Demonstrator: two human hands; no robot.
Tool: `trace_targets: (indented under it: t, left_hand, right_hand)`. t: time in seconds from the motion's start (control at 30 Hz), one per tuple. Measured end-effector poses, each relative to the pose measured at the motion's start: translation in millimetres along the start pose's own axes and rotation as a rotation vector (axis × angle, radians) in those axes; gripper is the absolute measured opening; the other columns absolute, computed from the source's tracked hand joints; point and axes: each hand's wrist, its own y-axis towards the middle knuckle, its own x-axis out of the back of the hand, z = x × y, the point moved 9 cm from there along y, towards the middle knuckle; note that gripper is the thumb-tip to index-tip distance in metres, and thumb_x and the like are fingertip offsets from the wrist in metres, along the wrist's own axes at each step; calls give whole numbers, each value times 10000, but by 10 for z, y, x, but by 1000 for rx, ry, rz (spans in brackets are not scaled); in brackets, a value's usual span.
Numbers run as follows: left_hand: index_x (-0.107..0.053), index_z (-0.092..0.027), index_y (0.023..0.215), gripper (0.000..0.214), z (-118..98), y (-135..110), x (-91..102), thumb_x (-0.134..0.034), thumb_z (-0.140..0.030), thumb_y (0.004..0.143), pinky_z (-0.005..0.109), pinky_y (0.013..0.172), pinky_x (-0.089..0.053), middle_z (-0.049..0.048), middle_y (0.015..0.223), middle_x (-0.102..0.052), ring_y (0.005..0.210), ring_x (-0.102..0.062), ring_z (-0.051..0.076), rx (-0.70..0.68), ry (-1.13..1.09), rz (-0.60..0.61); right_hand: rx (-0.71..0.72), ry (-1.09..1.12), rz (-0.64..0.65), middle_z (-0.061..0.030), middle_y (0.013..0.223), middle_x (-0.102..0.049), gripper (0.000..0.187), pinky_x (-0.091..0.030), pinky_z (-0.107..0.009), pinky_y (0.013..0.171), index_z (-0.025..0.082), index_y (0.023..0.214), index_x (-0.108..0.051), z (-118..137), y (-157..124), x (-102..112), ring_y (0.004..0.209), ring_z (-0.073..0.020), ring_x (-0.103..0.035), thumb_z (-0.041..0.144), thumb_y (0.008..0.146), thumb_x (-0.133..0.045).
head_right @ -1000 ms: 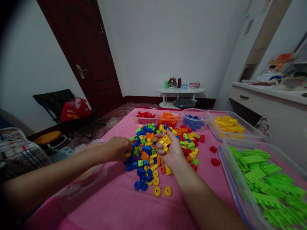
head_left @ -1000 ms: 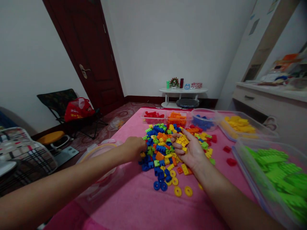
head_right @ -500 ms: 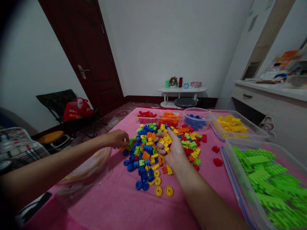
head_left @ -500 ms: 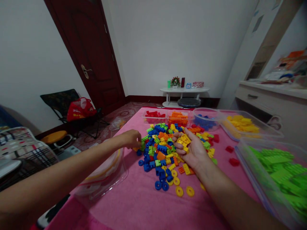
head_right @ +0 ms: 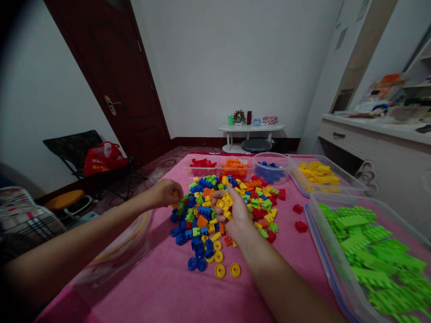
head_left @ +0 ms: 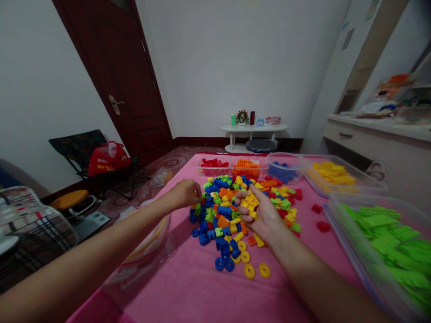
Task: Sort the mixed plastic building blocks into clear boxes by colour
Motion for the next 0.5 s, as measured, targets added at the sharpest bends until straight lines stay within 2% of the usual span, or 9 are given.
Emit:
trace_targets:
  t: [0.1,0.17,0.23,0.33,0.4,0.5]
  left_hand:
    - [-630,-130,745,96,-415,108,163,-617,-200,680,180,489,-447,-12,581,-589,492,-537,83,-108,-476,-97]
    - [-609,-130,756,170,-695,198,225,-668,-268,676,208,542,-490,-8,624,-597,549,-564,95,-209,-781,-175]
    - [-611,-129,757,219,-950,290,243,-711,-291,649,222,588,-507,5,687,-620,611,-589,106,-311,-955,-257]
    - [-636,-133,781,167,-1284,418,185,-684,-258,682,210,590,-496,11,737,-642,635,-601,107,-399,-998,-329]
    - [-658,-142,807,120,-1491,464,129,-639,-221,718,209,582,-487,10,739,-654,625,-603,110,-434,-926,-336]
    - [-693,-152,782,102,-1769,408,81,-623,-151,708,229,651,-485,19,753,-683,690,-622,135,-536,-733,-340]
  right_hand:
    - [-32,-36,-3,-35,616,-581,364,-216,-113,293,117,786,-580,-105,17,10,379,-45,-412,421,911,-423]
    - [-42,-18,5,-43,618,-592,394,-223,-111,296,116,803,-585,-128,17,0,386,-50,-432,450,916,-408]
    - [-23,31,5,-52,614,-603,437,-241,-116,301,120,815,-586,-76,14,-3,395,-63,-459,495,918,-384]
    - [65,105,-15,-46,605,-616,460,-264,-128,302,139,838,-584,122,15,40,399,-81,-491,537,913,-365]
    - [129,138,-55,-22,581,-613,423,-266,-132,297,161,829,-575,272,25,117,390,-87,-498,530,910,-385]
    - [228,150,-176,23,518,-581,362,-312,-146,306,181,779,-553,468,37,314,377,-89,-507,499,902,-433]
